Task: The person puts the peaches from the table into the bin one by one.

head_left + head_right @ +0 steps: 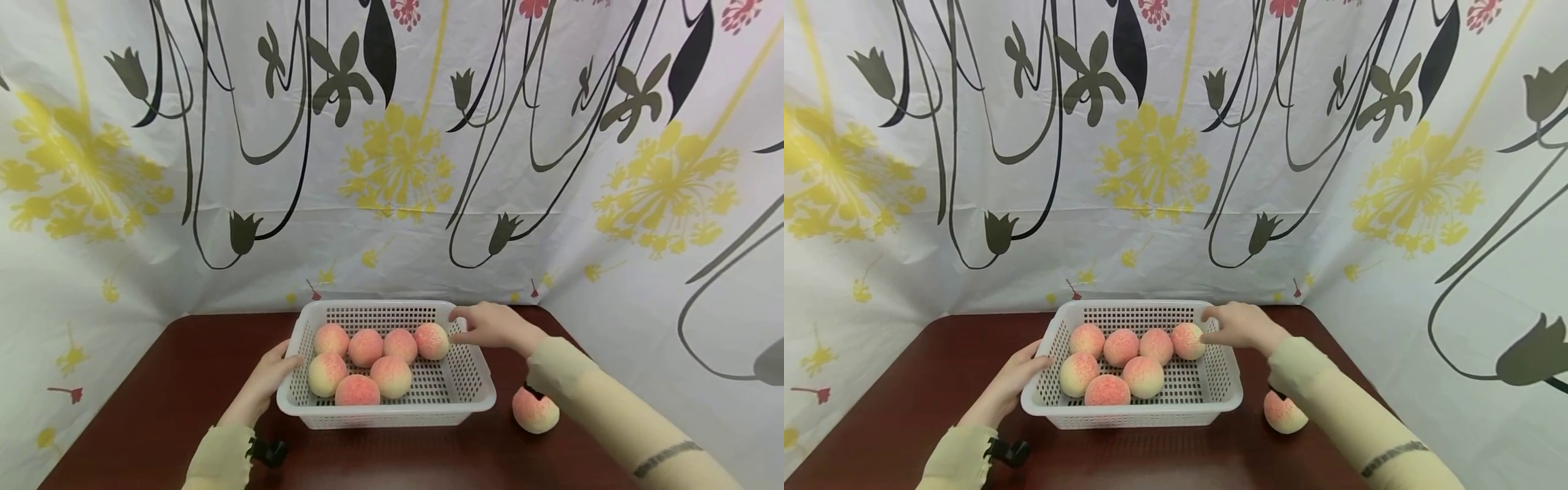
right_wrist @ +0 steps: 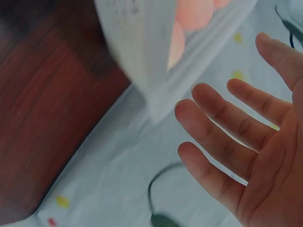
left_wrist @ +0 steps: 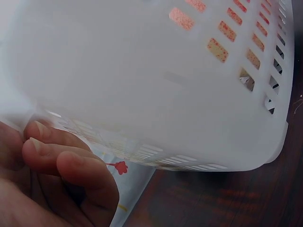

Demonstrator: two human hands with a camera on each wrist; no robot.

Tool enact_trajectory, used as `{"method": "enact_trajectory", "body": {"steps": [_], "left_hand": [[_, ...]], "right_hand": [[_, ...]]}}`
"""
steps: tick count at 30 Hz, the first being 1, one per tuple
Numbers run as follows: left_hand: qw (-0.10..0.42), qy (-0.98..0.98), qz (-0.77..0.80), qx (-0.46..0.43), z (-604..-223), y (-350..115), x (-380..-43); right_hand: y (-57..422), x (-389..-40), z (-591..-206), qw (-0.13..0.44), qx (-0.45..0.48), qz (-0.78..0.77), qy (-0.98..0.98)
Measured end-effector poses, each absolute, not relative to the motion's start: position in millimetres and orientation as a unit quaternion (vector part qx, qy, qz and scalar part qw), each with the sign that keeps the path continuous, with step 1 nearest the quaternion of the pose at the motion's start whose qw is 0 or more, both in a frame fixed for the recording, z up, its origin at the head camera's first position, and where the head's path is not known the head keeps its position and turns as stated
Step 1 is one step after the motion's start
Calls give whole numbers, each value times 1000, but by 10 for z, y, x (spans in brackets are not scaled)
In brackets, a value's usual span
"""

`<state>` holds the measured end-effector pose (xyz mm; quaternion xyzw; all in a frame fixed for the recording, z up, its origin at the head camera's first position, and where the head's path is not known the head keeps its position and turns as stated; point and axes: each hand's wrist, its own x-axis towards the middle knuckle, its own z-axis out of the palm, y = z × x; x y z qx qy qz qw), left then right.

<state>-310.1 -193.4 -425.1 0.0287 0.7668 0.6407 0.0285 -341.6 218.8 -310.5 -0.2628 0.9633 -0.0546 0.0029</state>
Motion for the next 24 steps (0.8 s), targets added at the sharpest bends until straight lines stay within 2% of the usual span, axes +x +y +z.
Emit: {"method": "enact_trajectory", "body": {"steps": [6, 11, 15, 24], "left_hand": [[30, 764, 643, 34, -4270, -1910, -3096], [38, 761, 647, 31, -4245, -1933, -3081], [43, 758, 650, 33, -4231, -1959, -3084], [41, 751, 658, 39, -4251, -1948, -3120]], "right_hand": [[2796, -3210, -2994, 8, -219, -102, 970], [3158, -3015, -3062, 55, -216, -132, 966], [3312, -2902, -3202, 109, -218, -166, 956], [3403, -2872, -3582, 152, -233, -192, 941]]}}
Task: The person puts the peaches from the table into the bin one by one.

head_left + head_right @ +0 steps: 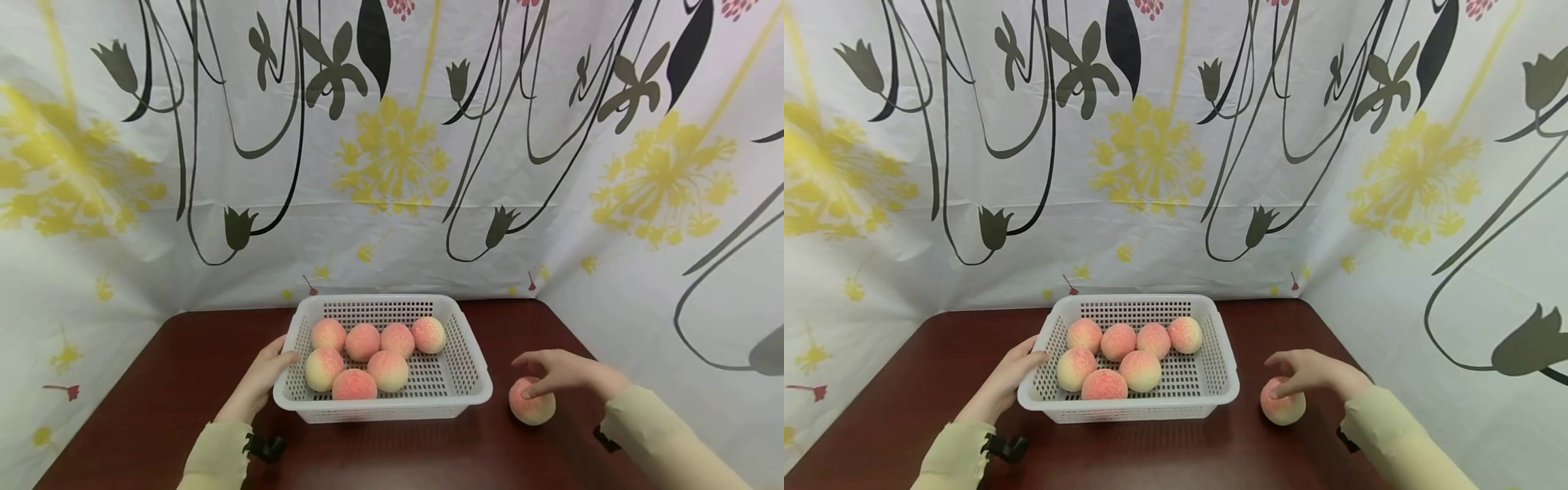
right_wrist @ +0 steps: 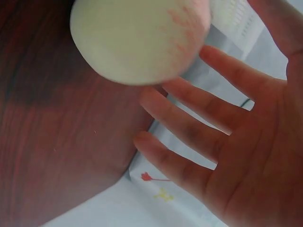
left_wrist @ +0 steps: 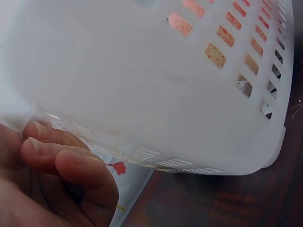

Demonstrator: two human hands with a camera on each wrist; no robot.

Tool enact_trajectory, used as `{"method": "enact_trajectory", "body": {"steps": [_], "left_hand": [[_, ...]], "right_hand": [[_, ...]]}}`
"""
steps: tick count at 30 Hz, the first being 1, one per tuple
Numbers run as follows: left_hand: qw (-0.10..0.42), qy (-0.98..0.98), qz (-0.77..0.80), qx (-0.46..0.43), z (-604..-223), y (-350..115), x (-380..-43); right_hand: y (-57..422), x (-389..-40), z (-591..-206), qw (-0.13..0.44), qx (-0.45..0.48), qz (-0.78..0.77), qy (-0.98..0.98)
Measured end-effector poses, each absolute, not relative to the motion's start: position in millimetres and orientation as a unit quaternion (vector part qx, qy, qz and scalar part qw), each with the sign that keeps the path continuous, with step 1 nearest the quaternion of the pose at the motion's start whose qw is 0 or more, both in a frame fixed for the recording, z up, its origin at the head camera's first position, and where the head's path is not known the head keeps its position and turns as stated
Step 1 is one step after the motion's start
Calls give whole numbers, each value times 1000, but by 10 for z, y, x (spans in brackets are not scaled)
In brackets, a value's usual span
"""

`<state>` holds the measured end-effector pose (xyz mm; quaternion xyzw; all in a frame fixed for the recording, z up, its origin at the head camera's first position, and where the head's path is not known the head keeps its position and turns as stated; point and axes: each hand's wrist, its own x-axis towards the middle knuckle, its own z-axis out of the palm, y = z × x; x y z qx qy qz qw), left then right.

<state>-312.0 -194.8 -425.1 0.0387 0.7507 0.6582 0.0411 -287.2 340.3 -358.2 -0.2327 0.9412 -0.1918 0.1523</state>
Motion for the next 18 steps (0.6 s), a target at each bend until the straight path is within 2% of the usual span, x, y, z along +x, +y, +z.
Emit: {"method": "enact_trajectory", "body": {"steps": [8, 18], "left_hand": [[38, 752, 657, 37, -4251, -1930, -3148], [37, 758, 651, 26, -4244, -1947, -3095]], "right_hand": [[3386, -2840, -3720, 208, -223, -221, 926], [3361, -2889, -3813, 236, -215, -232, 919]]}}
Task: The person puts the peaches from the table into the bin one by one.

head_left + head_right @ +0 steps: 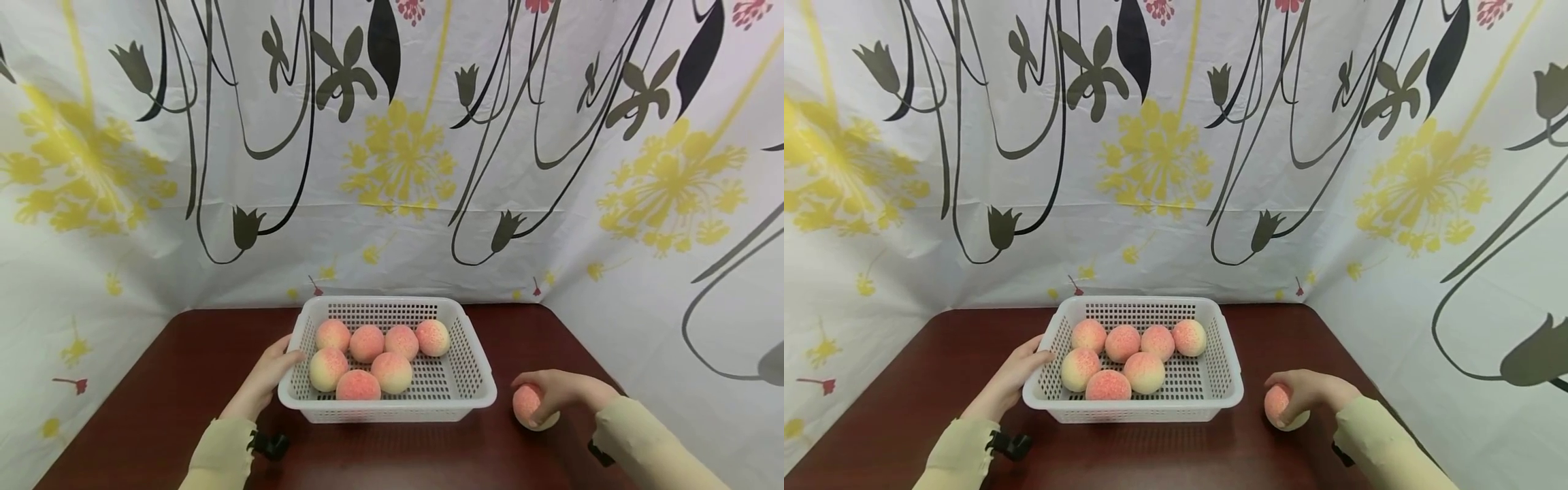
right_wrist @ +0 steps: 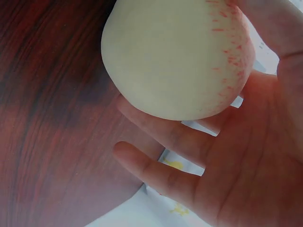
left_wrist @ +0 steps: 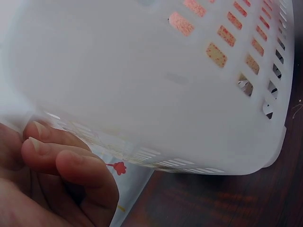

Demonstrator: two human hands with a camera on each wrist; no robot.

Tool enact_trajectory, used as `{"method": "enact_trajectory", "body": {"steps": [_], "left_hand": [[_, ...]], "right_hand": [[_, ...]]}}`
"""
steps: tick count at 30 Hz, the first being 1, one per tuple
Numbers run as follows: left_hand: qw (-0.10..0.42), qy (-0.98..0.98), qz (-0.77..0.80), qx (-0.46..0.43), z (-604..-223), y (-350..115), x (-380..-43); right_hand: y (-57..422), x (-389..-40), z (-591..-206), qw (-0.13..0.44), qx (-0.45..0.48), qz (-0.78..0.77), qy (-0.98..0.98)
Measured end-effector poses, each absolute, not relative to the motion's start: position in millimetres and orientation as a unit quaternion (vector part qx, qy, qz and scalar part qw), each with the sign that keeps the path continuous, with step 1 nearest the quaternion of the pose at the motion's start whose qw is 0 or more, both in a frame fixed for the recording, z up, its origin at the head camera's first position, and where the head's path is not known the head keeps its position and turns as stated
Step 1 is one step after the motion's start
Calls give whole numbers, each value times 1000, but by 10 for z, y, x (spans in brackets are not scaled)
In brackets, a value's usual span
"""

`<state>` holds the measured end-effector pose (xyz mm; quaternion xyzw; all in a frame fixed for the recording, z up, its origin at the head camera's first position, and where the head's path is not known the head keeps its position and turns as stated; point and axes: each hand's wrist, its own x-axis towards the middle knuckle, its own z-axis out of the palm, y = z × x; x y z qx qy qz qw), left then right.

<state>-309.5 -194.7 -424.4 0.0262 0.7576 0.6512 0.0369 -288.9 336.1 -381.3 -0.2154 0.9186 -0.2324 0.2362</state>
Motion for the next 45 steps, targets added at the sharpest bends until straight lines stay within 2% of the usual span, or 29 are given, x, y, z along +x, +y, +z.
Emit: {"method": "enact_trajectory", "body": {"steps": [6, 13, 23, 45], "left_hand": [[35, 759, 649, 24, -4247, -1937, -3104], [33, 762, 646, 24, -4254, -1931, -3110], [37, 757, 652, 25, -4244, -1935, -3123], [36, 761, 648, 24, -4258, -1943, -3109]], "right_hand": [[3356, -2919, -3808, 247, -206, -228, 919], [3336, -2918, -3825, 234, -213, -206, 926], [3347, -2946, -3707, 182, -220, -201, 937], [3173, -3020, -3314, 112, -227, -170, 952]]}}
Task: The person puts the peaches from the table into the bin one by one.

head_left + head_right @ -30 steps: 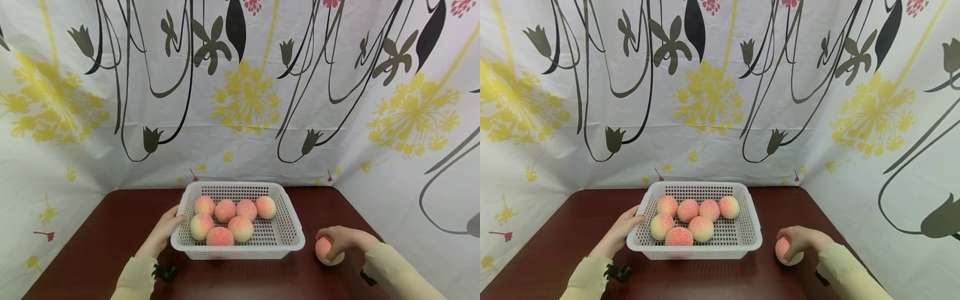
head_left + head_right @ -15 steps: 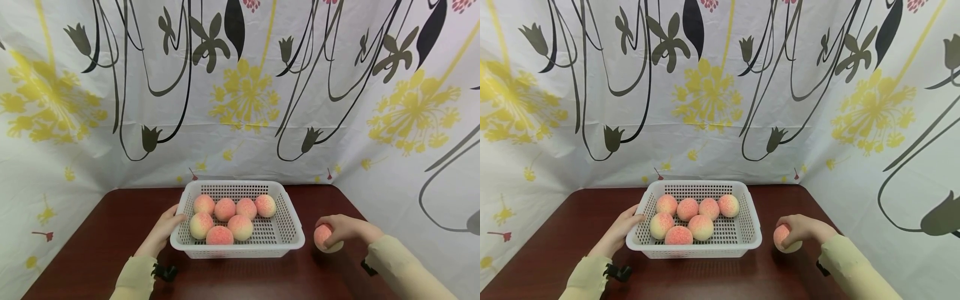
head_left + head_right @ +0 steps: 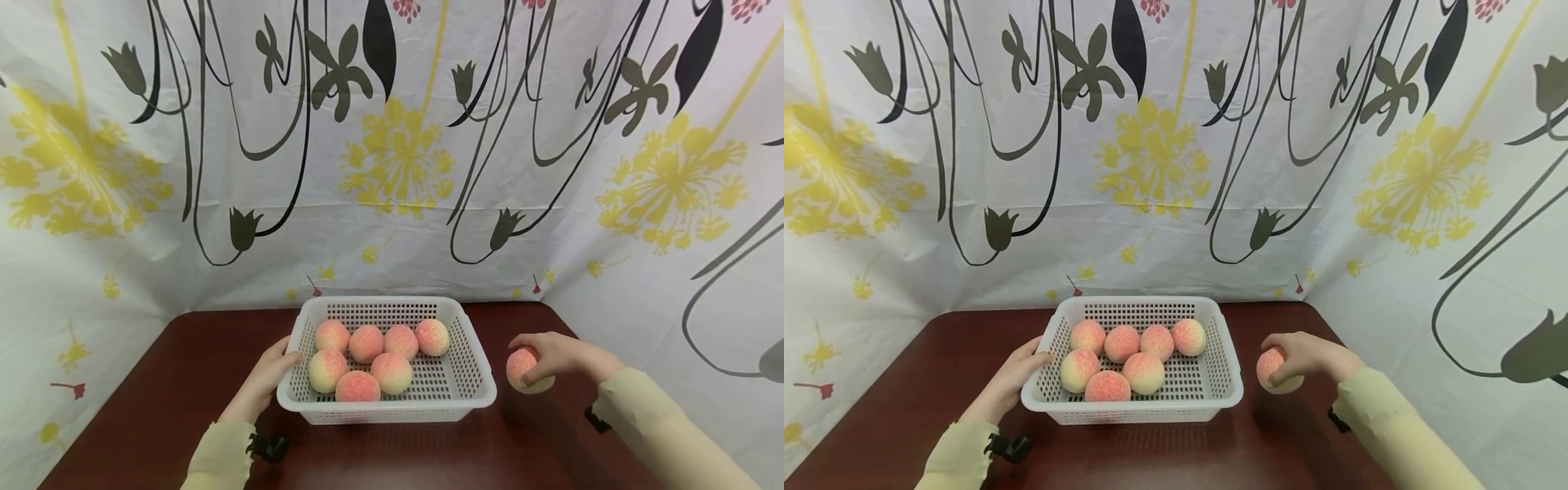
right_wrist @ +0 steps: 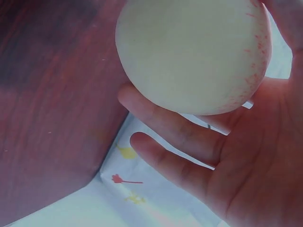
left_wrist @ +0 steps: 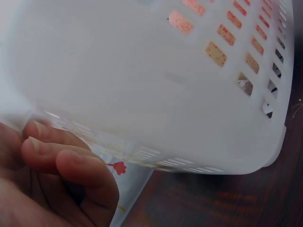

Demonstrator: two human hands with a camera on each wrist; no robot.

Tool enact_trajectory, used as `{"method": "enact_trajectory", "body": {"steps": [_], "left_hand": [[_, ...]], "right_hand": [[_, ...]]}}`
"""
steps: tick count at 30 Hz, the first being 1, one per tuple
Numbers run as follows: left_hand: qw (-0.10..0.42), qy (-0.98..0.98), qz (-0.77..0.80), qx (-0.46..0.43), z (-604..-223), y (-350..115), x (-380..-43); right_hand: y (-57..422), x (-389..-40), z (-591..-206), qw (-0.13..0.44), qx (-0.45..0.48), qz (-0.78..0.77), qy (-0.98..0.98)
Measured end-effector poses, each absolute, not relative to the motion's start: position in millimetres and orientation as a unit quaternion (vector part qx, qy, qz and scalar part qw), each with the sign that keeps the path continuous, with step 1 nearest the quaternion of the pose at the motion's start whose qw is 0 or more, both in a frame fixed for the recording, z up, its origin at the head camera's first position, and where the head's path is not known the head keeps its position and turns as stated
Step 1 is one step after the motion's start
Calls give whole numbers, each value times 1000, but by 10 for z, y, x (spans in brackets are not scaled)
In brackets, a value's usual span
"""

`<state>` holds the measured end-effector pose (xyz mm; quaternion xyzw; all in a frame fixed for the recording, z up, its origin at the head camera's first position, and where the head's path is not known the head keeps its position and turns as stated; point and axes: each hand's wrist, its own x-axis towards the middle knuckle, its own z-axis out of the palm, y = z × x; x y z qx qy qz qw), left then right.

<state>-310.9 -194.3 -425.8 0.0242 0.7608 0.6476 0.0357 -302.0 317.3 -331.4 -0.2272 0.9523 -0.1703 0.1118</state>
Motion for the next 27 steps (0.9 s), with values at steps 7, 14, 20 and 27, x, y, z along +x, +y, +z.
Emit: {"method": "enact_trajectory", "body": {"steps": [7, 14, 20, 27], "left_hand": [[33, 760, 648, 26, -4264, -1932, -3101], [26, 765, 643, 26, -4265, -1937, -3100], [23, 764, 644, 31, -4256, -1942, -3090], [24, 759, 650, 29, -4277, -1942, -3089]], "right_hand": [[3084, -3100, -3157, 100, -228, -151, 957], [2946, -3164, -2964, 72, -241, -135, 958], [2834, -3205, -2831, 62, -236, -140, 960], [2665, -3264, -2782, 64, -240, -133, 960]]}}
